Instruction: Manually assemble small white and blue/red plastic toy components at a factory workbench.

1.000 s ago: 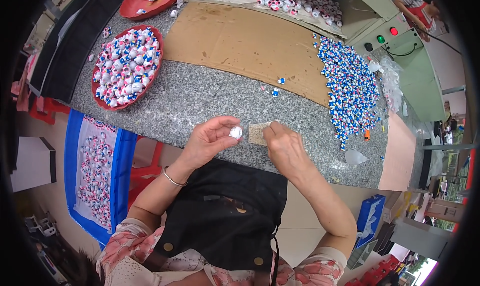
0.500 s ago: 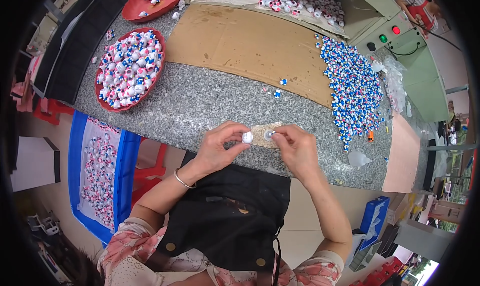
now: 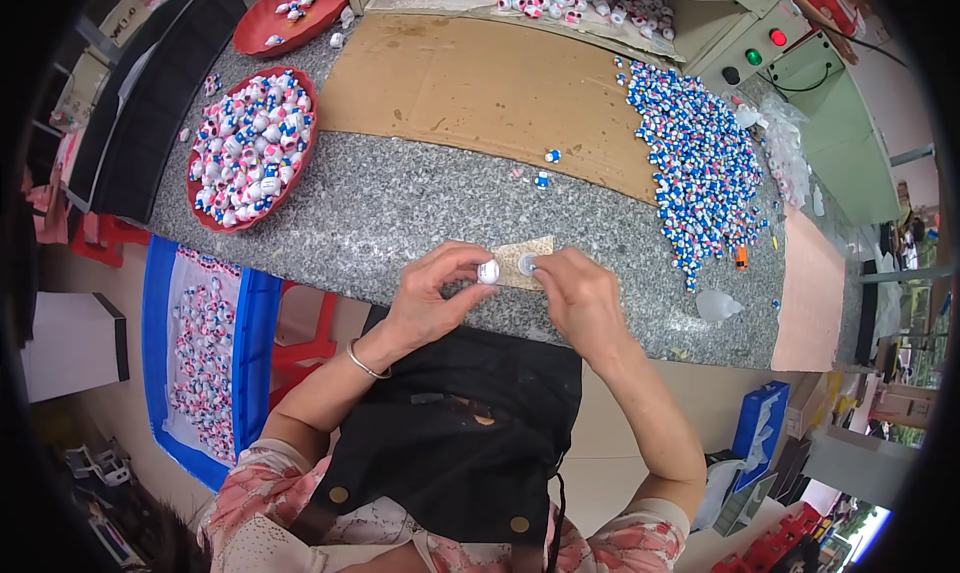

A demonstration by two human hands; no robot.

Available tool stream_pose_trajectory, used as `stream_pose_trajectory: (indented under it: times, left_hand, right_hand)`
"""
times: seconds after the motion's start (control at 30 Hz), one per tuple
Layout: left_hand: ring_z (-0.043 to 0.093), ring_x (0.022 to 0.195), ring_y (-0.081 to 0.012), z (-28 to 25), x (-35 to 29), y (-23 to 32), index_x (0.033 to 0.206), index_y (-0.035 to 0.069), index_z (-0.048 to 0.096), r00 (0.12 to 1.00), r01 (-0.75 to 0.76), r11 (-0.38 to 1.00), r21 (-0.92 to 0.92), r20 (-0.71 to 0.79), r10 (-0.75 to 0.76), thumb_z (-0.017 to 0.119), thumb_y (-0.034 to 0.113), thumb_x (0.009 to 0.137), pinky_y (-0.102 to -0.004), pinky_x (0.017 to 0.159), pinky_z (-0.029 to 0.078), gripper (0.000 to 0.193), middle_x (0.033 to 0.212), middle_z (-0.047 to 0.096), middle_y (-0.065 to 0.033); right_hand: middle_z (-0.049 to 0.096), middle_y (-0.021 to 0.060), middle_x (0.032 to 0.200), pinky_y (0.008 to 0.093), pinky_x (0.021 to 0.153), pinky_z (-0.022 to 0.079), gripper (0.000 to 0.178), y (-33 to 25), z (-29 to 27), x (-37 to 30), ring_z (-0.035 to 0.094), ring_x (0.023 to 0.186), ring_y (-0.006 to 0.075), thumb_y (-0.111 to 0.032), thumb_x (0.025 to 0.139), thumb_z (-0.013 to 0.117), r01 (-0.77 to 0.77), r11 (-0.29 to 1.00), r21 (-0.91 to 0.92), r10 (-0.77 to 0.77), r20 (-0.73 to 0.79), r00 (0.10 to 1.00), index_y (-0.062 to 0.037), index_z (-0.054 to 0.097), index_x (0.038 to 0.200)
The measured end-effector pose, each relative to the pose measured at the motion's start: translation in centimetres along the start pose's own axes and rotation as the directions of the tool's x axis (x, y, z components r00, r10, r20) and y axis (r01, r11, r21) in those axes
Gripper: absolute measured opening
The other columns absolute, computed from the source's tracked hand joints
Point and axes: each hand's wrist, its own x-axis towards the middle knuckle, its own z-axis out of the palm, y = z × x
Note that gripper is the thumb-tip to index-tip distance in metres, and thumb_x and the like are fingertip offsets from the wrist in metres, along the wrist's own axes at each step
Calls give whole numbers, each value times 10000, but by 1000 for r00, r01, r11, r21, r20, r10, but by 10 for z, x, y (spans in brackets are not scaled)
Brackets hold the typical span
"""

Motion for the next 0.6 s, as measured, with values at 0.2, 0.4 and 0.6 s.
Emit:
stream_pose_trajectory:
  times: [0.2,0.4,0.6]
  left_hand:
    - [654,962,-163,-4,-1,-2,1077,4,654,1000,-18,1000,4,-17,19,726,-59,790,-277,814,585,303,1074,637,-99]
    - [652,953,-160,-8,-3,-4,1072,5,654,1000,-23,1000,-17,-19,22,728,-58,789,-275,808,584,299,1062,636,-96]
    - [654,950,-160,-8,-4,-2,1072,5,654,1000,-23,1000,-12,-21,23,728,-53,791,-274,806,585,296,1065,635,-96]
  right_hand:
    - [573,138,779,411,621,514,149,-3,16,8,618,694,338,41,772,623,261,917,-301,-248,80,965,-15,645,908]
    - [553,142,786,418,593,509,166,7,5,11,608,690,339,39,757,618,264,951,-163,-241,152,959,-12,617,914]
    - [597,158,765,399,612,515,59,2,10,13,638,718,337,5,797,651,184,950,-254,-155,130,979,2,647,856]
